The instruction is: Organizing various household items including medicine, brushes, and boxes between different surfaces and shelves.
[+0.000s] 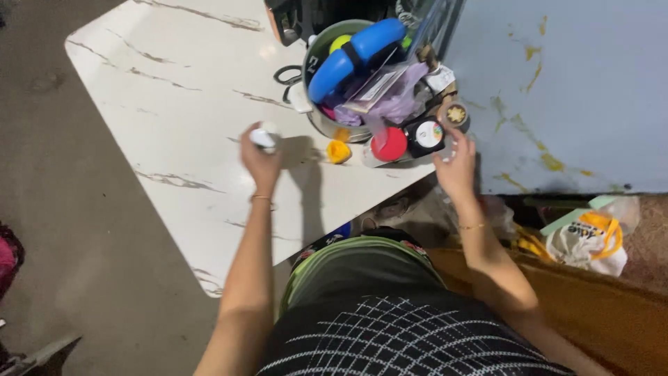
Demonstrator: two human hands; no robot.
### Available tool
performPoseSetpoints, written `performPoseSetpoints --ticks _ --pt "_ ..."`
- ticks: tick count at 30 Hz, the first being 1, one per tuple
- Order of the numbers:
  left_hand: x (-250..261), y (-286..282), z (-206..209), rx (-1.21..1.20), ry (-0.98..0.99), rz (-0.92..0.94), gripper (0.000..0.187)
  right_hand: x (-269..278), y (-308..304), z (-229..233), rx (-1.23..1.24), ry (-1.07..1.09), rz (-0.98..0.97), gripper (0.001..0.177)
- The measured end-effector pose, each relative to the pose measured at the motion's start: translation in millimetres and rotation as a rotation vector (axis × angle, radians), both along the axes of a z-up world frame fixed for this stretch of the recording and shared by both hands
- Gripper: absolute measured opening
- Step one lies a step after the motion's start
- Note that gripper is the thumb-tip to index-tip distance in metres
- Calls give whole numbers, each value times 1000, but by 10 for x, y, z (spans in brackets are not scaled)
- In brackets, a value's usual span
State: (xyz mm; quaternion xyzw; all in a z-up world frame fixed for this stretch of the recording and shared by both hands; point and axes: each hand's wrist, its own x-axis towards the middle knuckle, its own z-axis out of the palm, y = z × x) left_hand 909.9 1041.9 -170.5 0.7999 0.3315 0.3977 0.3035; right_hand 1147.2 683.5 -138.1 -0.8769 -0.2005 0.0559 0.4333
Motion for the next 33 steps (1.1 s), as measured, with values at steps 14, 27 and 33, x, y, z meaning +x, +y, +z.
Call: performPoseSetpoints --ticks 14,27,33 --pt "-374 113 337 -293 325 61 82 1669 675 101 -266 -186 368 50" --pt "-821 -591 695 -232 267 363 92 2256 1365 -996 -902 -388 715 25" --pt "-863 -976 875 -250 251 369 58 2272 1079 -657 -624 -672 484 14"
